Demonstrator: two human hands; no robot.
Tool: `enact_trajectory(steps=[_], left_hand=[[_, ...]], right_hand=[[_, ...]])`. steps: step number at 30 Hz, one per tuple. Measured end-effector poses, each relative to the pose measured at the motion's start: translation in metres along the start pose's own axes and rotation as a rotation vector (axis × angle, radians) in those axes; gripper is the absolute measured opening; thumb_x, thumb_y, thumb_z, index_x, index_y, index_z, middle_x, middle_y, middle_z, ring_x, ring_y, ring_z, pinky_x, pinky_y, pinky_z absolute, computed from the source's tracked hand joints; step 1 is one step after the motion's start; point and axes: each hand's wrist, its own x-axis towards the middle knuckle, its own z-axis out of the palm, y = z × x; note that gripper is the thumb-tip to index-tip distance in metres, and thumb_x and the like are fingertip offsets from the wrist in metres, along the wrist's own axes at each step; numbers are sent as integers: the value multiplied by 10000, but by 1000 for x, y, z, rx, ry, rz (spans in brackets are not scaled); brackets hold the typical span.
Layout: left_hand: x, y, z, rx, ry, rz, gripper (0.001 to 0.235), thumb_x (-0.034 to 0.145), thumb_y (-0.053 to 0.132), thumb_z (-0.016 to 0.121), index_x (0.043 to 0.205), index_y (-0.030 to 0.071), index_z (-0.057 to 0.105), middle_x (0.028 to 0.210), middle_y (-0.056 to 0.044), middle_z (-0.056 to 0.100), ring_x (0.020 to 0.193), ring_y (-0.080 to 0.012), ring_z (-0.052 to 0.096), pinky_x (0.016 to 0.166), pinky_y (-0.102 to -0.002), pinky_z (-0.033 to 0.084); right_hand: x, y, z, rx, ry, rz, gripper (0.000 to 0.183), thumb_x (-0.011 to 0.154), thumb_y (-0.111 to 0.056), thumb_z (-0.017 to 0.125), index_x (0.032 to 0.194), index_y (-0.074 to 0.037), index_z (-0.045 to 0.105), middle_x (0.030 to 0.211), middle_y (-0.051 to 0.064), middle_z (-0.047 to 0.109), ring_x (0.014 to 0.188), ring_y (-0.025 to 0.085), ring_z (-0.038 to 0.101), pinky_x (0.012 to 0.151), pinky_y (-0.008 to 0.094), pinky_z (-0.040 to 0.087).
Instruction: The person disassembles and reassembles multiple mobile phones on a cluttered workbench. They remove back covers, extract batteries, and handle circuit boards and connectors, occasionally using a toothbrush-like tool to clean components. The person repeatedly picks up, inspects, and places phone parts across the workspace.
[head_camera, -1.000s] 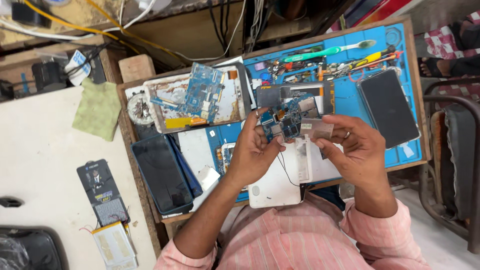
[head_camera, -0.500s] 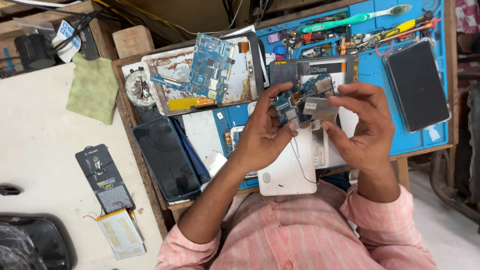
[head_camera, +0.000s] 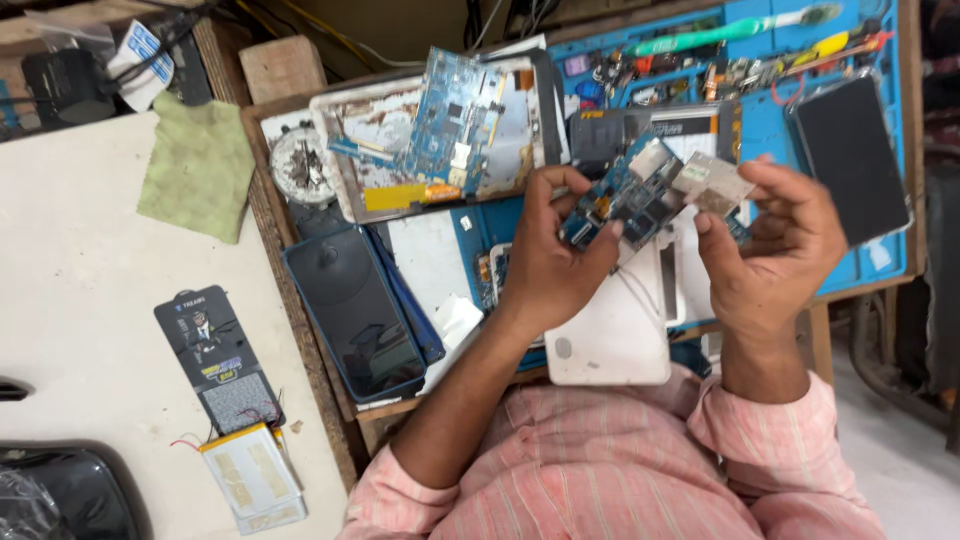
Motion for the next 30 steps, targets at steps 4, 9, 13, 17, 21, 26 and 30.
enact_trajectory(steps=[4,9,13,17,21,26,30], left_hand=[[-2,-4,2,-28,41,24,437,958,-30,696,1260,29,386,1127,-152,632,1025,-126,637,827,-266,547],[-1,-1,-1,89,45,188,615,966,-13,647,1505,7,353,1404,-182,563,1289,-210,590,1074,-329,502],[-3,0,-5,227,-8,206,523,1047,39,617,1540,20,443,1362,-145,637,1329,-231,619,1143,-357,486],[-4,1,-3,126,-47,61,485,1050,68,596,1503,1,438,1330,-157,655,1232,-198,619,1058,-337,503],[-4,2,-3,70,-70,42,483,1055,71,584,1501,-6,414,1345,-164,632,1256,-195,597,1070,-332,485],[-4,3,2,164,-53,64,491,1059,101,596,1504,-7,418,1362,-168,629,1294,-214,594,1103,-341,475],[1,6,3,134,-66,21,500,1056,148,605,1493,-12,423,1379,-178,600,1330,-226,562,1120,-358,466]], right_hand=[[-7,-6,1,-356,-93,-383,421,893,-40,855,1239,21,622,1119,56,649,993,141,660,1296,436,238],[-10,0,5,-312,-211,-327,410,873,-43,897,1216,-7,675,1143,62,691,1070,194,672,1300,456,251],[-10,3,10,-306,-258,-294,443,831,-50,908,1220,-48,696,1154,65,664,1089,188,636,1284,468,315],[-5,1,9,-392,-292,-312,450,792,-92,919,1187,-68,705,1128,76,656,1075,203,640,1261,473,307],[-1,3,9,-428,-309,-368,437,779,-151,926,1160,-91,721,1099,62,673,1061,235,645,1267,479,318],[1,7,7,-438,-269,-432,426,762,-169,922,1130,-94,722,1094,65,693,1055,247,651,1257,493,311],[5,13,7,-372,-259,-433,395,775,-177,918,1108,-99,718,1097,61,716,1056,228,669,1254,492,344]])
